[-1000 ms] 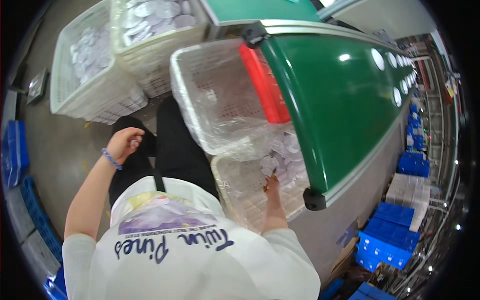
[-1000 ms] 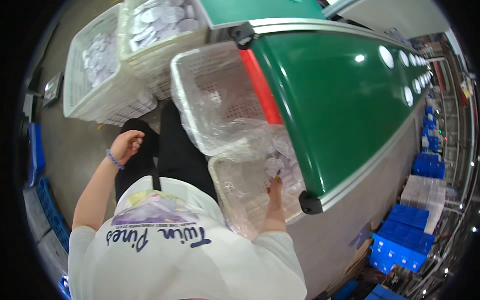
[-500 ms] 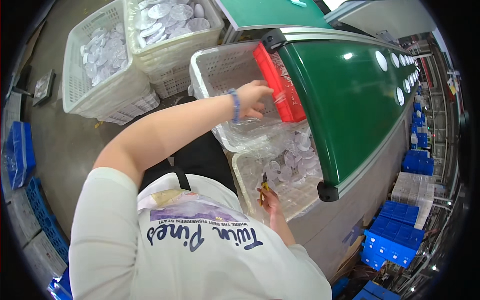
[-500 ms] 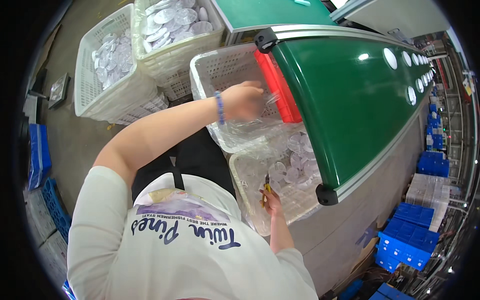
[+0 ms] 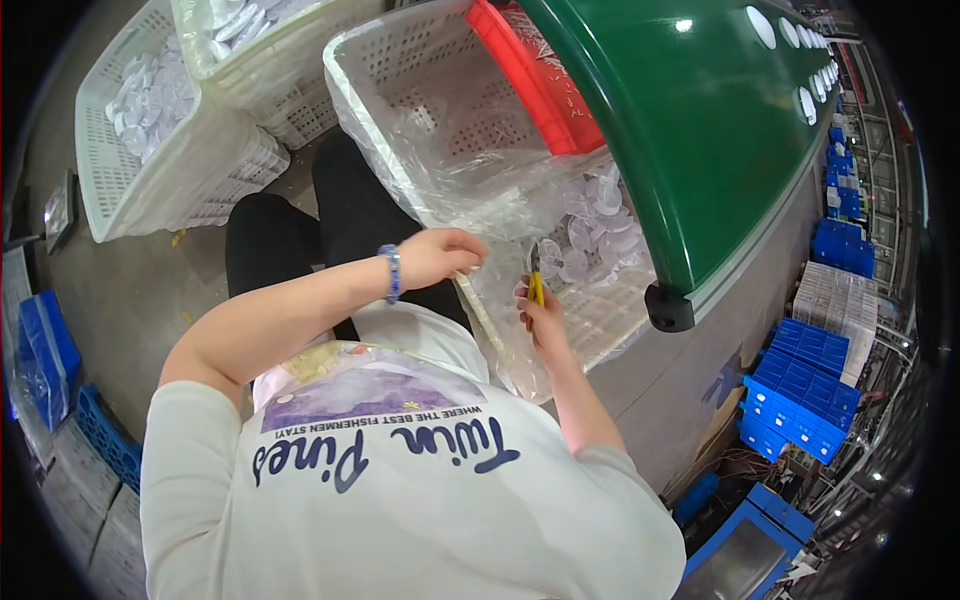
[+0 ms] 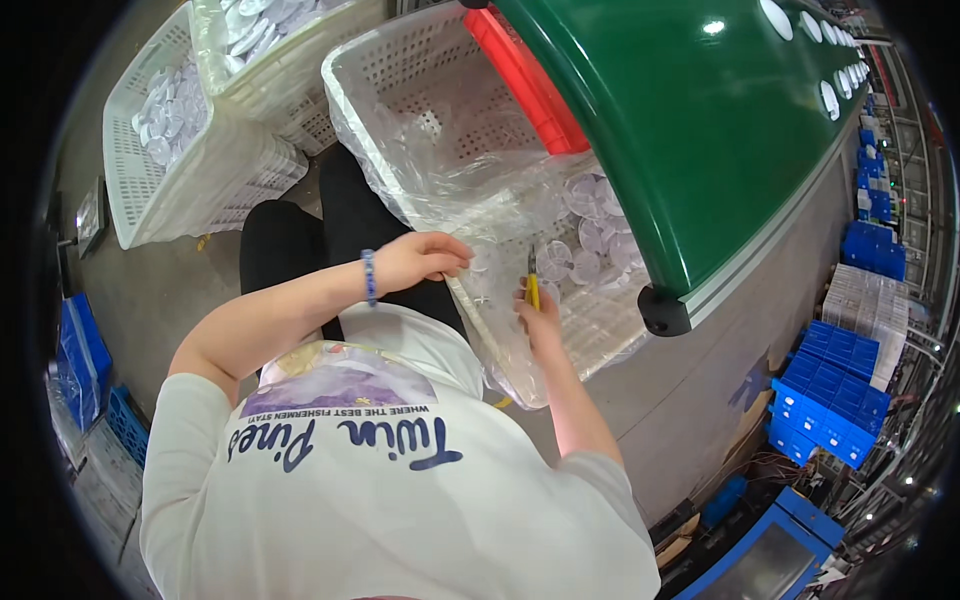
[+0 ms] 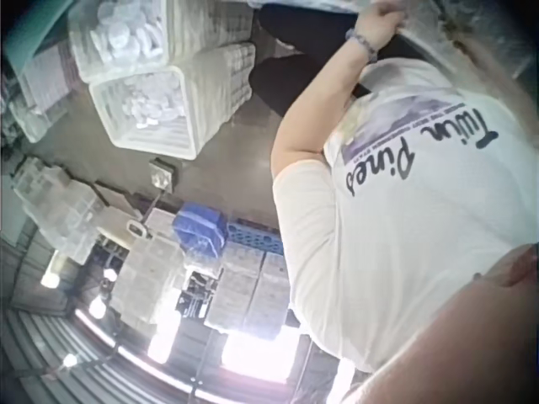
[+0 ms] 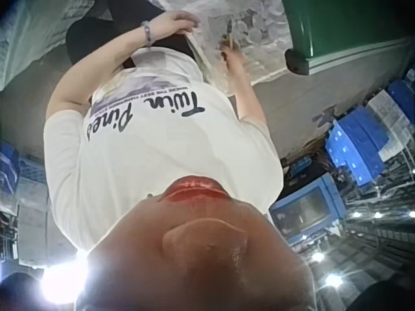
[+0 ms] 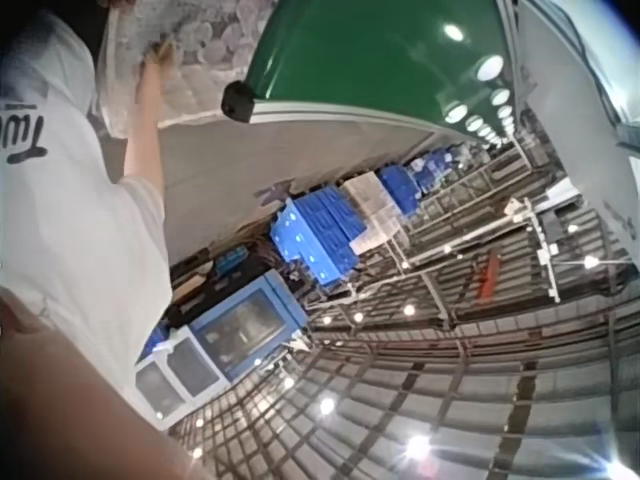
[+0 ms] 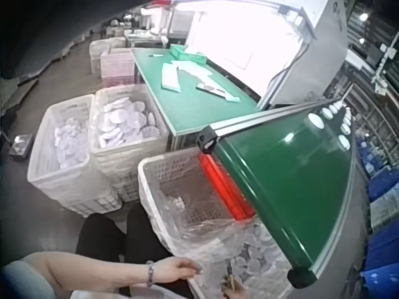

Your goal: Trimming excess material from plastic electronic components using a specialized cutting tool at a manual assembly station.

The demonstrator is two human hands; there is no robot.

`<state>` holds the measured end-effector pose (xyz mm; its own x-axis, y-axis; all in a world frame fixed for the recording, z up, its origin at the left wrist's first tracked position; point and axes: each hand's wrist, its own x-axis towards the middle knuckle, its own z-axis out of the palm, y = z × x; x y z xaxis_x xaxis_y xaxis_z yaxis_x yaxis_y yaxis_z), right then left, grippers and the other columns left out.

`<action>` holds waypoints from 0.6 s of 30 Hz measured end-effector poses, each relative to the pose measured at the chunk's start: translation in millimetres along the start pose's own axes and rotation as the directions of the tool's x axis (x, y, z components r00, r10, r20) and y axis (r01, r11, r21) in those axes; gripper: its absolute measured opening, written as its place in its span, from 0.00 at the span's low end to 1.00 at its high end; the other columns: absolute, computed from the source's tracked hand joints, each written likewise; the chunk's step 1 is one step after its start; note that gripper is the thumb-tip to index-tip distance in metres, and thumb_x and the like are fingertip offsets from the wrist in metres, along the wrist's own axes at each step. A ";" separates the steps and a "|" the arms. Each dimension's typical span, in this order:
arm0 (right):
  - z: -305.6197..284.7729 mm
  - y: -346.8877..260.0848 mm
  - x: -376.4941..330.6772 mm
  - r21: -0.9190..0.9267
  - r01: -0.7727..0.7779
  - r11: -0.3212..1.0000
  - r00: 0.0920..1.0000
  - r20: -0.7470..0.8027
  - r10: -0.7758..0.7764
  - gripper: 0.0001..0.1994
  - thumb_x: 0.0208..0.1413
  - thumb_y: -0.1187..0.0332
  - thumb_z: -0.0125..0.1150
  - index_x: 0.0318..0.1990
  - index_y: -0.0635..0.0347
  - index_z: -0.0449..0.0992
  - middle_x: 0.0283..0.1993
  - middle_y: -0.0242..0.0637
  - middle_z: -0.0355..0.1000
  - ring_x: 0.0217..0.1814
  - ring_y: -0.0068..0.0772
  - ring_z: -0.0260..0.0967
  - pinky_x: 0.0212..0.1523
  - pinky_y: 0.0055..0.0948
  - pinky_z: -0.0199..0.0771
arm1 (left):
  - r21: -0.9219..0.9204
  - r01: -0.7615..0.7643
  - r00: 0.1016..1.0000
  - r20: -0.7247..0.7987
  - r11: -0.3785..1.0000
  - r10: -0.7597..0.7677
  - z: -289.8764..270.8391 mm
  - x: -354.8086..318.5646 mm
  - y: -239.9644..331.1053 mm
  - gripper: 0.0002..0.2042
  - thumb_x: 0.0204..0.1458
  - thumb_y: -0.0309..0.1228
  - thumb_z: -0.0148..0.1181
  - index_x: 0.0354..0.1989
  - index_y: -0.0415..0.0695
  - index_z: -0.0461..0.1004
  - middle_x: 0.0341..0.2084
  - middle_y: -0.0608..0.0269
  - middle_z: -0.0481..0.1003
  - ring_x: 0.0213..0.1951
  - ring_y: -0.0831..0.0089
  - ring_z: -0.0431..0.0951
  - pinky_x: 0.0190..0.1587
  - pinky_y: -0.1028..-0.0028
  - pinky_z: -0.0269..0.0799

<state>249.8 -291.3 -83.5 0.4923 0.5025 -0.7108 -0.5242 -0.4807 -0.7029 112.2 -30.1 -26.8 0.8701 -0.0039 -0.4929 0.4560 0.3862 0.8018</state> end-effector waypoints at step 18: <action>-80.4 173.8 355.1 -0.962 0.265 0.060 0.828 0.195 -0.526 0.21 0.54 0.58 0.50 0.54 0.56 0.66 0.53 0.39 0.67 0.55 0.39 0.63 0.56 0.37 0.61 | -0.286 0.028 0.810 -0.555 0.958 -0.189 -68.0 -145.2 -52.2 0.12 0.58 0.31 0.47 0.47 0.44 0.71 0.36 0.68 0.75 0.35 0.84 0.73 0.38 0.85 0.68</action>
<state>389.3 -254.2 -460.2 0.5476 0.8090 -0.2135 0.7677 -0.5873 -0.2564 -50.7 13.1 -20.0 0.5144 0.4358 -0.7386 0.4075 0.6336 0.6577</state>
